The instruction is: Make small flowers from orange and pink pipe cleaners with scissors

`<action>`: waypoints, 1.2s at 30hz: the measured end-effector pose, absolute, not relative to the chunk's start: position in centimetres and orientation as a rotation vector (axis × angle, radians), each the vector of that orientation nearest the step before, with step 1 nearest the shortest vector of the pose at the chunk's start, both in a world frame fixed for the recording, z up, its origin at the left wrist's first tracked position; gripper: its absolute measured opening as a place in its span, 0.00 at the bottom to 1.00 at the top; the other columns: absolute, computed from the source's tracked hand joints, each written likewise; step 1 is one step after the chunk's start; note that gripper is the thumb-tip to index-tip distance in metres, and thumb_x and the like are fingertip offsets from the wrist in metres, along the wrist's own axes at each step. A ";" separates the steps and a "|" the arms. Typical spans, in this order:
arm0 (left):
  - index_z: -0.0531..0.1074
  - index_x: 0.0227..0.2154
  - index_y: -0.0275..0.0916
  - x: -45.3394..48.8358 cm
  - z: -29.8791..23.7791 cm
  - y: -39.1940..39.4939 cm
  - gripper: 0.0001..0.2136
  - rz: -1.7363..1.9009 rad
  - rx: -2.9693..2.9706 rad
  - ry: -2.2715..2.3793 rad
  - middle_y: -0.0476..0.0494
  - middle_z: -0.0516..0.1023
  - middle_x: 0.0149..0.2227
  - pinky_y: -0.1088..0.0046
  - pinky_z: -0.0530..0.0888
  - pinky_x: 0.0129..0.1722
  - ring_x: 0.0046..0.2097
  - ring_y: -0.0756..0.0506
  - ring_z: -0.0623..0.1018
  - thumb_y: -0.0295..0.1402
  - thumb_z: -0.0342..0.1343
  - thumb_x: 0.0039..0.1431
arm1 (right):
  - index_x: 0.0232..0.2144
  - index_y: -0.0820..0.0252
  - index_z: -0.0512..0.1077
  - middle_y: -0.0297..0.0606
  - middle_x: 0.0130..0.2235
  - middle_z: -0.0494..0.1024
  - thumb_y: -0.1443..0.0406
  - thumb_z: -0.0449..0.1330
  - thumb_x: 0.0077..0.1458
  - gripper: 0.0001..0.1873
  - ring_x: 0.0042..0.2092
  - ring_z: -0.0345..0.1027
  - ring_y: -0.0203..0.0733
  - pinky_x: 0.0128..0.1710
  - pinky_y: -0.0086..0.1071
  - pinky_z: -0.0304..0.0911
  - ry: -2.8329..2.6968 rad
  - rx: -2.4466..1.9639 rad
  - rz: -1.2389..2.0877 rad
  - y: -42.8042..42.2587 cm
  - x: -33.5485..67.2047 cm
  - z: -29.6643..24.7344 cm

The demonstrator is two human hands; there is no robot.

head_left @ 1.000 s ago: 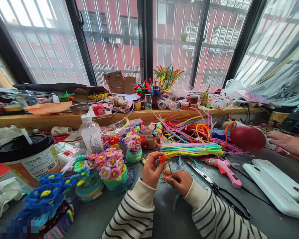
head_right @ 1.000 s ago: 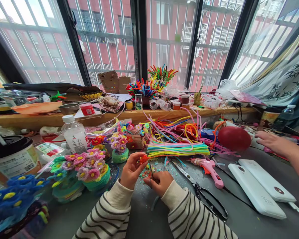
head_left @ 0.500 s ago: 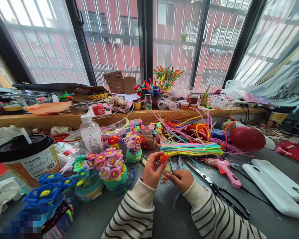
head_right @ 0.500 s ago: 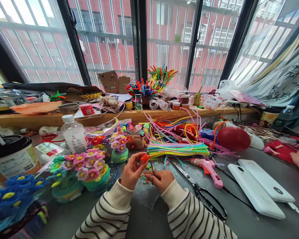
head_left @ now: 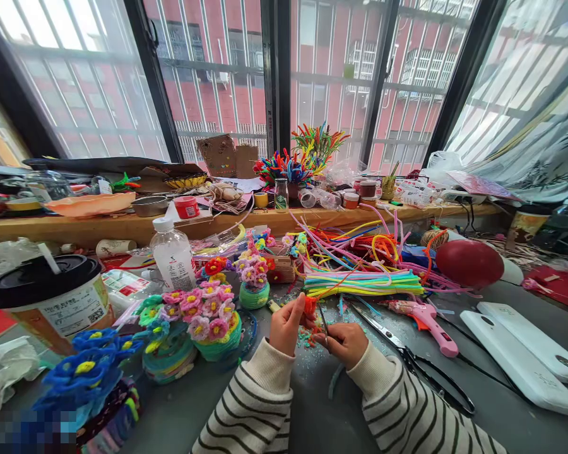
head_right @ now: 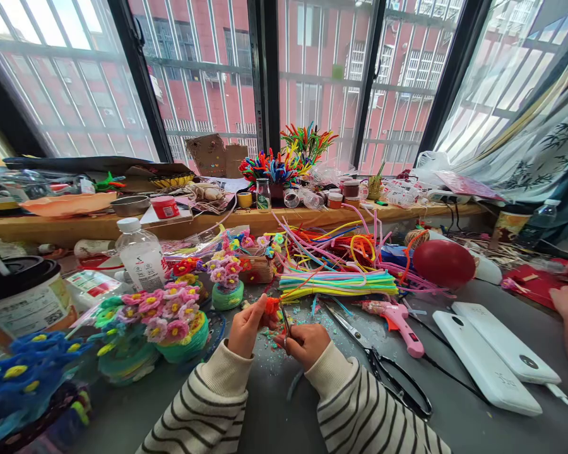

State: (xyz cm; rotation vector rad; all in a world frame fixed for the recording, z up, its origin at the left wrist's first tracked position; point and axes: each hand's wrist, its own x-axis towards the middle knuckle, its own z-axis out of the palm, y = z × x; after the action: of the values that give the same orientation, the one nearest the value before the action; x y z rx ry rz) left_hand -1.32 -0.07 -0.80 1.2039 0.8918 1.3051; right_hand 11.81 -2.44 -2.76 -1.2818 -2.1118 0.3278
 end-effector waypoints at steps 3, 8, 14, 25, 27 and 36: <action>0.67 0.26 0.34 -1.2 -0.7 -0.1 0.12 1.333 1.193 0.853 0.48 0.69 0.23 0.77 0.67 0.23 0.22 0.53 0.69 0.39 0.49 0.43 | 0.10 0.62 0.63 0.32 0.12 0.62 0.52 0.41 0.48 0.27 0.17 0.52 0.29 0.17 0.24 0.44 -2.107 -1.328 0.295 -2.2 11.9 -3.2; 0.62 0.35 0.37 -0.9 -0.3 -0.4 0.18 1.432 1.263 0.795 0.46 0.67 0.32 0.78 0.68 0.28 0.31 0.51 0.70 0.31 0.56 0.36 | 0.09 0.62 0.63 0.32 0.11 0.62 0.52 0.40 0.48 0.27 0.16 0.51 0.29 0.16 0.24 0.44 -2.108 -1.335 0.263 -1.9 12.0 -3.5; 0.65 0.28 0.34 -1.1 -0.4 -0.4 0.11 1.379 1.266 0.871 0.48 0.68 0.25 0.77 0.68 0.27 0.26 0.52 0.70 0.34 0.53 0.40 | 0.10 0.62 0.63 0.32 0.12 0.63 0.52 0.41 0.48 0.27 0.16 0.52 0.29 0.17 0.24 0.45 -2.104 -1.312 0.288 -2.1 11.8 -3.2; 0.65 0.29 0.35 -0.7 -0.6 -0.4 0.14 1.401 1.181 0.926 0.47 0.68 0.25 0.78 0.68 0.20 0.21 0.53 0.69 0.39 0.51 0.41 | 0.10 0.62 0.63 0.33 0.12 0.64 0.52 0.41 0.48 0.27 0.17 0.54 0.29 0.17 0.24 0.45 -2.113 -1.346 0.235 -1.9 11.9 -3.8; 0.61 0.37 0.38 -0.5 -0.6 -0.3 0.20 1.530 1.203 0.904 0.45 0.66 0.34 0.78 0.69 0.24 0.26 0.52 0.70 0.35 0.55 0.37 | 0.10 0.62 0.63 0.33 0.12 0.64 0.52 0.41 0.48 0.27 0.17 0.54 0.29 0.17 0.24 0.45 -2.109 -1.365 0.262 -1.7 11.9 -4.0; 0.66 0.30 0.36 -1.1 -0.8 -0.2 0.10 1.477 1.385 0.886 0.44 0.67 0.32 0.75 0.68 0.33 0.34 0.50 0.69 0.32 0.52 0.41 | 0.09 0.62 0.62 0.33 0.12 0.63 0.53 0.41 0.48 0.27 0.16 0.53 0.29 0.17 0.25 0.44 -2.096 -1.395 0.218 -1.8 12.1 -3.8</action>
State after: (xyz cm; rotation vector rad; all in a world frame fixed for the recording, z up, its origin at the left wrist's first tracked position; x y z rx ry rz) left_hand -1.07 -0.21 -0.79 1.3850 0.8863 1.4771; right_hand 12.07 -1.78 -3.78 -1.3952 -2.0964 0.2181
